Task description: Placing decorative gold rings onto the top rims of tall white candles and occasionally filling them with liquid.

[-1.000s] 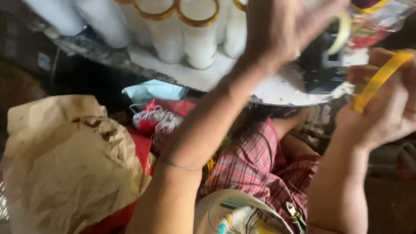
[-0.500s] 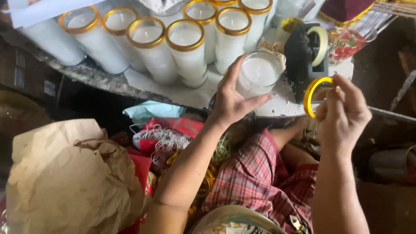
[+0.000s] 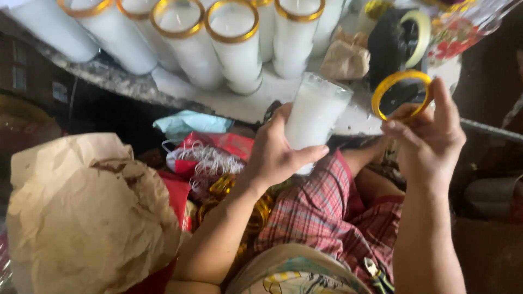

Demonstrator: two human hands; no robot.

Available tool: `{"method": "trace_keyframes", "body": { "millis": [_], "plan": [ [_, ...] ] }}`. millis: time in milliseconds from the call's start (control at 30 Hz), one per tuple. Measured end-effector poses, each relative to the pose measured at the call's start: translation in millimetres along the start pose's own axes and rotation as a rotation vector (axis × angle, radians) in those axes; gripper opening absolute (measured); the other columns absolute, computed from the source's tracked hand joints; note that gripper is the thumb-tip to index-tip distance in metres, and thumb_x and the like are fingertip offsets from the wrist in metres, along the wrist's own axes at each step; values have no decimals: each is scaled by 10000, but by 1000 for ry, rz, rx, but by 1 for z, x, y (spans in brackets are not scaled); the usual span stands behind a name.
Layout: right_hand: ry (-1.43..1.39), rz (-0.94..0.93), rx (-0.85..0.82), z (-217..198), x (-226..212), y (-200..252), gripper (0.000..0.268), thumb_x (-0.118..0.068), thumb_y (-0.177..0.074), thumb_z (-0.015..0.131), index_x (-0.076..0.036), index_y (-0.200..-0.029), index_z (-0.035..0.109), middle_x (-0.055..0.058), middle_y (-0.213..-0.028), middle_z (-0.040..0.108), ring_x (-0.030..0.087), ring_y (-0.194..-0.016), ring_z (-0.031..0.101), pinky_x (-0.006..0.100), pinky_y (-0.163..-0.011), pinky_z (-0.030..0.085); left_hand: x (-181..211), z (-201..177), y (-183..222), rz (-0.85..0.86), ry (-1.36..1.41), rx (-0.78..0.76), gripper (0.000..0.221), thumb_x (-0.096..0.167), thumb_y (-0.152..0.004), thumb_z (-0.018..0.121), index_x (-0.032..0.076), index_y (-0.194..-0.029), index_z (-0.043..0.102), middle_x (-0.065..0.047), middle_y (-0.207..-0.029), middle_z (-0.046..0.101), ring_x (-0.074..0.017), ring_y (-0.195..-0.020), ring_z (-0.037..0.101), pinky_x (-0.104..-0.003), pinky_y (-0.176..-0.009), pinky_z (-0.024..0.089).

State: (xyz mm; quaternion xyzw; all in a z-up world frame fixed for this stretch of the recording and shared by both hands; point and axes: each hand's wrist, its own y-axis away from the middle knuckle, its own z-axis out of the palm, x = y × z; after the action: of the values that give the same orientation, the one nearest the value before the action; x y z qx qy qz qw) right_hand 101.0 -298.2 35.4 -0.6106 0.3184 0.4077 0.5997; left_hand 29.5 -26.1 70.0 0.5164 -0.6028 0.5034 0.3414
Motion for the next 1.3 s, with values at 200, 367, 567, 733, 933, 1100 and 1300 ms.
{"method": "trace_keyframes", "body": {
  "millis": [200, 367, 567, 733, 933, 1100, 1300],
  "plan": [
    [153, -26, -217, 62, -31, 12, 840, 257, -870, 741, -46, -1577, 403, 168, -1177, 606, 231, -1030, 660, 357, -949, 668, 3, -12, 11, -380, -245, 1, 821, 519, -611, 774, 76, -1270, 564, -97, -1104, 744, -256, -878, 746, -324, -608, 610],
    [606, -254, -364, 87, -25, -8, 647, 118, -903, 860, 22, -1462, 549, 111, -981, 705, 159, -754, 639, 280, -679, 550, 9, -18, 6, -485, -344, -49, 840, 527, -584, 767, 128, -1285, 534, -91, -1108, 753, -303, -939, 736, -395, -680, 579],
    [64, 151, -72, 107, -35, -26, 544, -272, -841, 771, -15, -1306, 653, 78, -1096, 738, 127, -983, 681, 273, -869, 589, 7, -26, -5, -358, -282, -59, 812, 512, -595, 785, 123, -1274, 569, -85, -1137, 750, -266, -931, 748, -340, -675, 593],
    [163, -177, -231, 93, 5, -34, 619, 186, -1035, 684, 28, -1550, 378, 246, -1460, 532, 325, -1273, 595, 390, -1026, 601, 8, -29, 1, -426, -324, -120, 863, 568, -609, 737, 100, -1313, 560, -67, -1146, 738, -252, -943, 733, -329, -654, 604],
    [618, 26, -428, 107, -30, -7, 802, -224, -816, 906, -110, -1522, 543, -41, -814, 700, 10, -720, 543, 188, -718, 491, 4, -24, 1, -312, -296, -96, 879, 620, -565, 816, 101, -1242, 604, -97, -1125, 777, -313, -1008, 747, -410, -747, 588],
    [472, -458, -190, 116, -45, -46, 473, 217, -1036, 806, 89, -1392, 523, 163, -1283, 577, 269, -1193, 594, 329, -1039, 502, -5, -11, 6, -163, -562, -5, 698, 521, -630, 834, 65, -1094, 582, -154, -915, 758, -360, -793, 736, -464, -612, 563],
    [661, -612, -167, 102, -29, -47, 384, 219, -1042, 842, 102, -1295, 578, 210, -1199, 655, 306, -1003, 702, 338, -852, 621, -4, -5, 7, -220, -608, -41, 775, 536, -645, 847, 57, -1175, 544, -141, -947, 773, -342, -832, 749, -455, -667, 573]
  ]
}}
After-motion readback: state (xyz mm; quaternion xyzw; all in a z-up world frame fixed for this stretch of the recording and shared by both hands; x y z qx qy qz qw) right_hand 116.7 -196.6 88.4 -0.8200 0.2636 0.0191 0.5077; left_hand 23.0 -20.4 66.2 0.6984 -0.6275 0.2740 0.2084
